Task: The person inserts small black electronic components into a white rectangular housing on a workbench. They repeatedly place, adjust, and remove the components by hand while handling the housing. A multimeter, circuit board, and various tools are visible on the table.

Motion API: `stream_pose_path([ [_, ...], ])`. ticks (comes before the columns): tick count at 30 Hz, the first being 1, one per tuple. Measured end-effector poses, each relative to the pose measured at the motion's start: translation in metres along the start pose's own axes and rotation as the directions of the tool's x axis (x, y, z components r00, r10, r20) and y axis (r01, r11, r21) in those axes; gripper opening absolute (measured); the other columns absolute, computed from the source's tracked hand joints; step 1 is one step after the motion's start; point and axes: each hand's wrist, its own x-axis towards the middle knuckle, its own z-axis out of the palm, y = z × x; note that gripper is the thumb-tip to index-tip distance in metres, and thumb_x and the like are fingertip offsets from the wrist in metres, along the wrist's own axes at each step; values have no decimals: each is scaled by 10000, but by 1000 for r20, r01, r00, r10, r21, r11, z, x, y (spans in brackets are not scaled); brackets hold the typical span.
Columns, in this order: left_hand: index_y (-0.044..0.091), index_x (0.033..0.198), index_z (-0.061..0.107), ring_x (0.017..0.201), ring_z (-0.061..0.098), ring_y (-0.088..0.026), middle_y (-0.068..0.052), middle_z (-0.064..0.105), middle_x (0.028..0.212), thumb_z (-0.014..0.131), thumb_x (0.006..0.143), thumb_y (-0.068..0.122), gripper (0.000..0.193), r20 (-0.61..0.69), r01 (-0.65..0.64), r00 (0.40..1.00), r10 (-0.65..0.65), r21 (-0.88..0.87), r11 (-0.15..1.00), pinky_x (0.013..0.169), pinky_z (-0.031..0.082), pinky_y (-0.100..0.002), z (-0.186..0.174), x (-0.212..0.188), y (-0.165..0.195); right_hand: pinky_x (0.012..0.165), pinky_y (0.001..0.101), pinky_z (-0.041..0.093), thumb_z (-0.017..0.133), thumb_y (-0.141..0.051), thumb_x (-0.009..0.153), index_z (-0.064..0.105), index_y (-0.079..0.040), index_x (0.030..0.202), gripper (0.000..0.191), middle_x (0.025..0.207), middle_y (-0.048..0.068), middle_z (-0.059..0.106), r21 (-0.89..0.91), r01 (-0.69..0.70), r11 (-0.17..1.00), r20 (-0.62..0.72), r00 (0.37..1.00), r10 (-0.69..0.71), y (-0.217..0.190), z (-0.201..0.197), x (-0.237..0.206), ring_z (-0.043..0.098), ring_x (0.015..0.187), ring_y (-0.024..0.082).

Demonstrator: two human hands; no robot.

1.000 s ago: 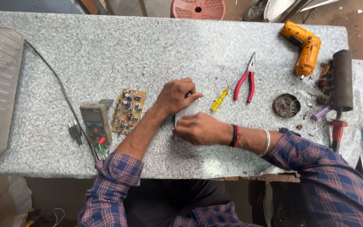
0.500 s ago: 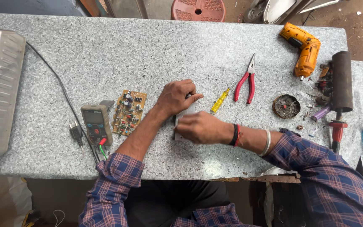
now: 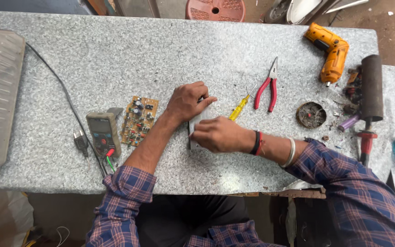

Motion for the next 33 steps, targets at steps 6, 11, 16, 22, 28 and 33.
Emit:
stream_pose_path([
  [6, 74, 784, 652, 723, 677, -297, -83, 652, 808, 763, 923, 379, 353, 48, 20, 999, -20, -8, 1000, 652, 530, -440, -2, -2, -2, 583, 390, 575, 704, -126, 888, 673, -85, 947, 79, 807, 36, 636, 10, -79, 997, 12, 997, 79, -6, -1, 1, 671, 737, 215],
  [11, 76, 788, 657, 737, 675, -299, -77, 658, 816, 770, 913, 378, 346, 34, 10, 999, -8, -41, 999, 656, 529, -437, -3, -3, -2, 625, 370, 586, 683, -119, 906, 652, -93, 994, 97, 920, 38, 661, 19, -35, 999, -95, 995, 37, -10, -2, 2, 692, 811, 231],
  [16, 60, 784, 645, 717, 668, -296, -82, 643, 797, 780, 889, 390, 372, 42, 12, 999, -11, -37, 999, 651, 527, -438, -6, -2, -2, 597, 405, 576, 705, -133, 911, 633, -73, 883, 98, 801, 55, 614, 31, -110, 993, 64, 992, 108, -9, -4, 1, 662, 706, 237],
  [22, 85, 768, 655, 720, 675, -266, -68, 642, 793, 769, 919, 385, 355, 72, 26, 997, -25, -16, 1000, 652, 534, -421, -5, -1, -2, 595, 379, 578, 677, -128, 946, 637, -61, 945, 79, 810, 53, 627, -6, -41, 999, -19, 999, 41, -9, -3, 4, 663, 721, 205],
  [28, 81, 759, 648, 709, 667, -269, -64, 643, 788, 775, 912, 385, 363, 48, -4, 999, 3, 15, 1000, 640, 530, -420, -4, 0, -5, 532, 380, 549, 672, -101, 949, 660, -46, 954, 57, 789, 57, 630, 39, -101, 994, 17, 995, 100, -9, -5, 4, 667, 707, 208],
  [33, 81, 769, 640, 731, 665, -284, -69, 646, 803, 774, 919, 371, 353, 26, 39, 999, -39, -21, 999, 646, 517, -431, -8, -3, -17, 628, 405, 553, 708, -105, 929, 652, -58, 955, 78, 809, 74, 610, 201, -34, 979, -32, 999, 41, -2, -4, 2, 654, 731, 249],
])
